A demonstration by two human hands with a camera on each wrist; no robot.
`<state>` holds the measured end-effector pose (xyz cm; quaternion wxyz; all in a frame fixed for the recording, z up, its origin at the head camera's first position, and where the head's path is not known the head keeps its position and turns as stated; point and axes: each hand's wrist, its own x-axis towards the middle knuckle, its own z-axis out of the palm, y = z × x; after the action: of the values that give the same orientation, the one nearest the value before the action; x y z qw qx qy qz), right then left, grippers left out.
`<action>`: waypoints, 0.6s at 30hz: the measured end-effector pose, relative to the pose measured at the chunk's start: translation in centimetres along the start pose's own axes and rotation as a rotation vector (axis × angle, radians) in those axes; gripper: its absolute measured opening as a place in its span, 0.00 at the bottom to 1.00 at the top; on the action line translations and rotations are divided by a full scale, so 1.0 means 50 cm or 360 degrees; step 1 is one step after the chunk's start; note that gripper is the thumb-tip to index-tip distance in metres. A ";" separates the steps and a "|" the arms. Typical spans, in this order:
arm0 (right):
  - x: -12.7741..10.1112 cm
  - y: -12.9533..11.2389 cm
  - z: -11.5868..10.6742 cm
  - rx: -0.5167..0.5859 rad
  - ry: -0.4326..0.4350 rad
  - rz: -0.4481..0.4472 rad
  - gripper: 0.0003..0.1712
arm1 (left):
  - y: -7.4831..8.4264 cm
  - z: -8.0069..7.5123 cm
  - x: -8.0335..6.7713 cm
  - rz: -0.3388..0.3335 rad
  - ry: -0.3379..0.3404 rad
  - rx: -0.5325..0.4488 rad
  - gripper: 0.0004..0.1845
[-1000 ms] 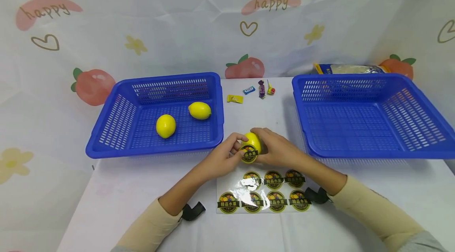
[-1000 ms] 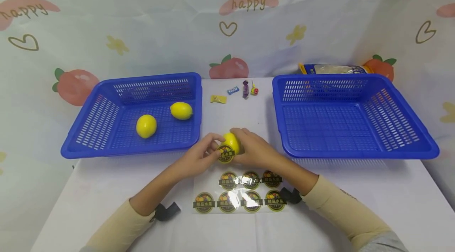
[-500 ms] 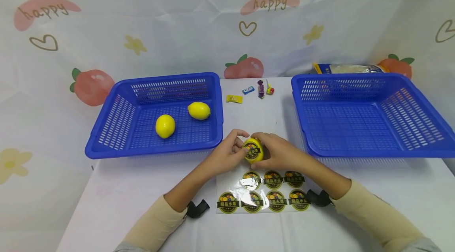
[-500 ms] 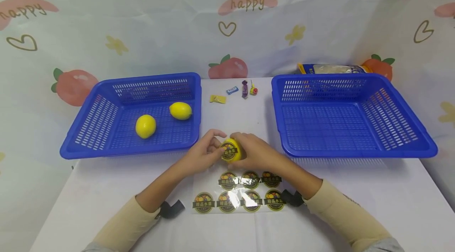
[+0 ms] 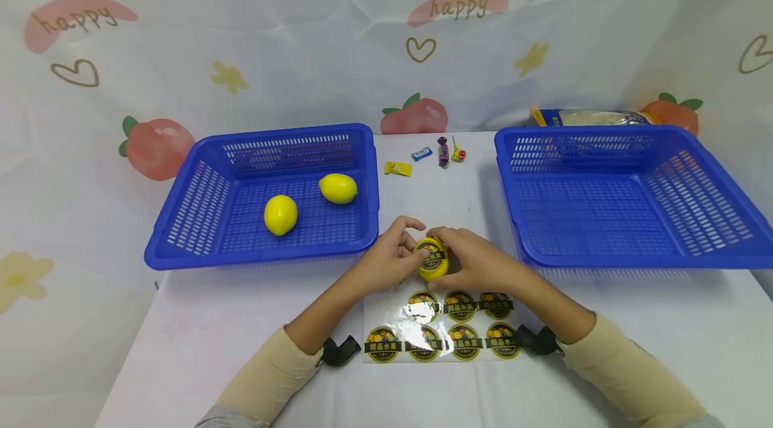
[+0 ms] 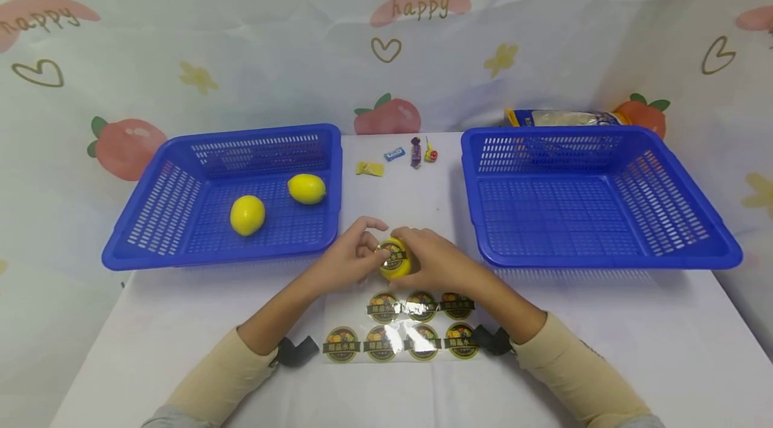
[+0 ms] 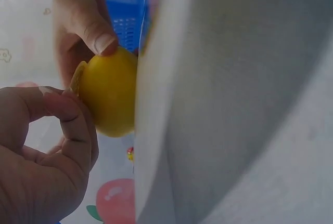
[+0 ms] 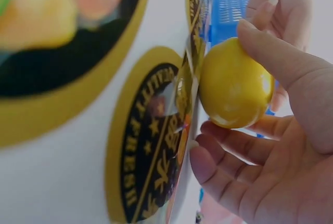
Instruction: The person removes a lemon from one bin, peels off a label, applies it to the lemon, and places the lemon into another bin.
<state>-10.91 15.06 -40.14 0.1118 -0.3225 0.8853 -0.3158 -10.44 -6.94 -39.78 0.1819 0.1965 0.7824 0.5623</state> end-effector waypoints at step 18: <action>-0.007 -0.010 0.003 -0.0091 0.0018 0.0077 0.47 | 0.001 0.001 0.005 -0.0046 0.0004 0.0023 0.26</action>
<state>-10.32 14.94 -39.95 0.1052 -0.3024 0.9021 -0.2895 -10.62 -6.77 -39.74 0.1876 0.1856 0.7894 0.5542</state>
